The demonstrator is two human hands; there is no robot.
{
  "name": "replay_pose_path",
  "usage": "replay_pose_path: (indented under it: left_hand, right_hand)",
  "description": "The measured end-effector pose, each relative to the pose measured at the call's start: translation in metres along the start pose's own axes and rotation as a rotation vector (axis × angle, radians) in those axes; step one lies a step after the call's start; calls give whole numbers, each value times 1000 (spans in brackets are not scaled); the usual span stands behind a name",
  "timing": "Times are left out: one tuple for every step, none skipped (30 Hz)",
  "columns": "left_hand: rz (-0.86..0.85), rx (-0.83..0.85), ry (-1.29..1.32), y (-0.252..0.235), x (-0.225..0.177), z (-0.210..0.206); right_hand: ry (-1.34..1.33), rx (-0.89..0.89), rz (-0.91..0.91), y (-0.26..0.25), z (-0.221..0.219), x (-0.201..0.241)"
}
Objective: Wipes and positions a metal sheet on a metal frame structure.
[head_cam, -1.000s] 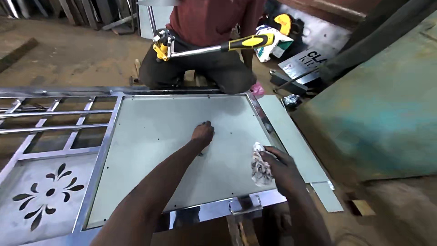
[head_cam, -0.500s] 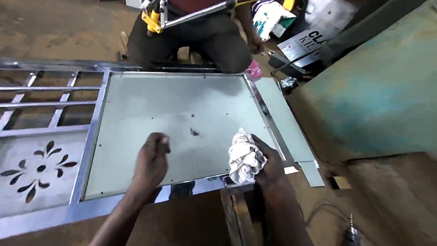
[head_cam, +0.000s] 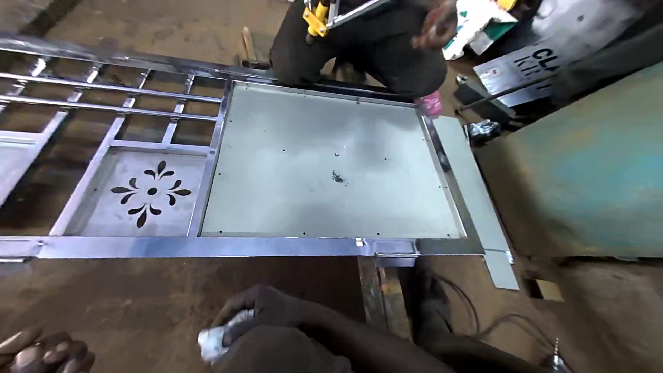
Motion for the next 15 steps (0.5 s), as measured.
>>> replay_pose_path:
  left_hand:
    - [12,7,31,0,-1,0]
    - [27,12,59,-1,-1,-2]
    - [47,14,78,-3,1,-2]
    - [73,22,81,-4,4,-3]
    - [99,32,76,-4,8,-4]
    - [131,42,63,-3,13,-6]
    - [171,52,42,-1,19,-9]
    - [221,44,10,3,26,-15]
    - [276,36,-37,7,36,-23]
    - [331,35,-97,9,48,-31]
    - [364,54,-176,12,67,-37]
    - [358,101,-274,14,93,-40]
    - [279,185,-362,15,131,-36]
    - [106,260,-420,12,179,-25]
    - [-59,295,-499,11,220,-20]
  right_hand:
    - [-61,48,-156,8,-4,10]
    - [-107,74,-301,16,-3,18]
    - [-107,107,-405,23,0,22]
    - [-61,165,-485,28,5,22]
    - [13,239,-517,27,11,23]
    - [77,349,-544,22,18,27]
    - [169,461,-576,17,23,34]
    - [217,532,-618,13,28,40]
    - [265,583,-621,17,31,29]
    - [296,585,-552,28,33,0]
    - [329,527,-513,42,33,-27]
    - [364,442,-527,57,31,-42]
    - [418,367,-570,71,25,-48]
    - [471,332,-641,80,19,-41]
    - [491,335,-709,85,12,-24]
Point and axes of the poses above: each hand's wrist, its own y-axis away from the middle knuckle, its own z-axis out of the back of the hand, x = y × z, the point moved 3 cm from there along -y, towards the middle knuckle, and after that the axes turned 14 degrees about z, right-handed, at the moved point
